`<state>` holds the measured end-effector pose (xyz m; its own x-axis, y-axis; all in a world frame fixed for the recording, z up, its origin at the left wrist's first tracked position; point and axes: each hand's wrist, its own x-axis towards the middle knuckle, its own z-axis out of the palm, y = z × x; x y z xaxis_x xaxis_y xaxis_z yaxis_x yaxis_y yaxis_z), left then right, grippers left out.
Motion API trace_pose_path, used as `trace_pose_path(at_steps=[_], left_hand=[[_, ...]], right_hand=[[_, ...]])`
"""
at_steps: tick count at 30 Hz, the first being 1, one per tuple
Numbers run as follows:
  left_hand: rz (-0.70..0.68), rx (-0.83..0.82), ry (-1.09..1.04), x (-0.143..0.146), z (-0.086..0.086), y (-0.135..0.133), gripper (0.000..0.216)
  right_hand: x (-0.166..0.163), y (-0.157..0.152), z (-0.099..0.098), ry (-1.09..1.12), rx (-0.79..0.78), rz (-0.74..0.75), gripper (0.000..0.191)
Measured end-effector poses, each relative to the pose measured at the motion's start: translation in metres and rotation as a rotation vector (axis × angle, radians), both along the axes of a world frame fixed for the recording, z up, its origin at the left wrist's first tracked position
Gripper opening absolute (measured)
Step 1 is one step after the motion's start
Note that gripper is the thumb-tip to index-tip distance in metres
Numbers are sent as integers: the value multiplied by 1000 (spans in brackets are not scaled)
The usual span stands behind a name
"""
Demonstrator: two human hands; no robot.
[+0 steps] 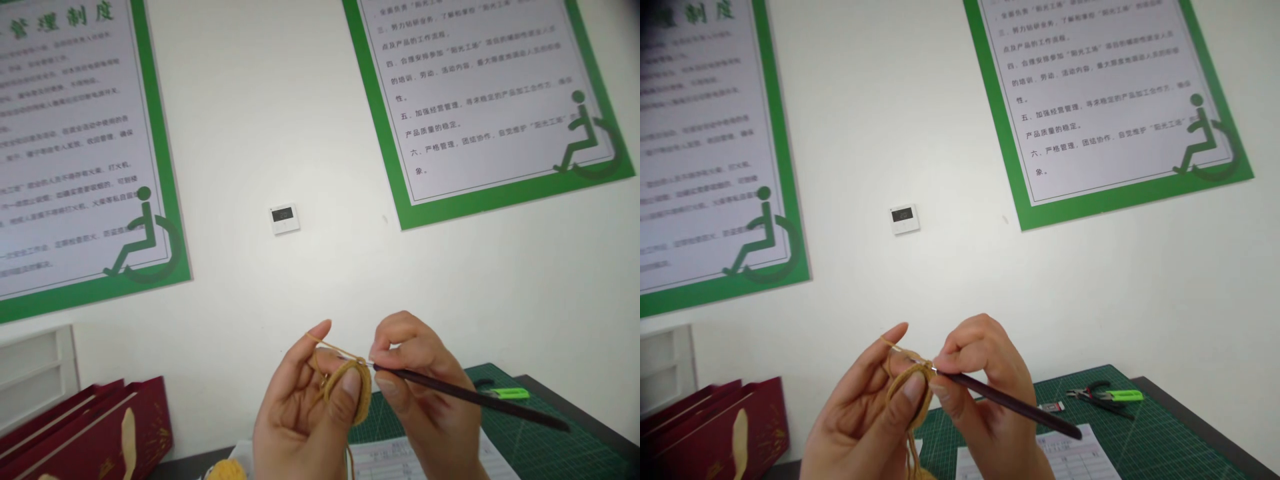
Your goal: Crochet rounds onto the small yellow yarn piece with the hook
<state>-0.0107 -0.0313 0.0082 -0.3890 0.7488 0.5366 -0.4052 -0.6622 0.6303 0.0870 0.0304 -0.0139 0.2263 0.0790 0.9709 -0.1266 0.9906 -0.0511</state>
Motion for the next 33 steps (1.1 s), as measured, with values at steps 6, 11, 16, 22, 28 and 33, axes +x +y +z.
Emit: trace_pose_path(at_steps=[6,11,16,22,28,33], left_hand=[[-178,-125,-32,-14,2,0,56],[-120,-29,22,-7,0,-1,55],[151,88,148,2,-2,0,50],[-47,44,118,-7,-1,1,46],[-18,37,95,-6,1,1,46],[-7,8,42,-4,2,-1,50]], right_hand=[[-15,1,-3,79,-22,214,12],[-15,-3,-5,79,263,-400,31],[-13,-11,-7,130,56,-298,13],[-9,-14,-2,167,-574,505,29],[-19,-8,3,49,-622,858,29],[-12,-4,1,51,-4,56,17]])
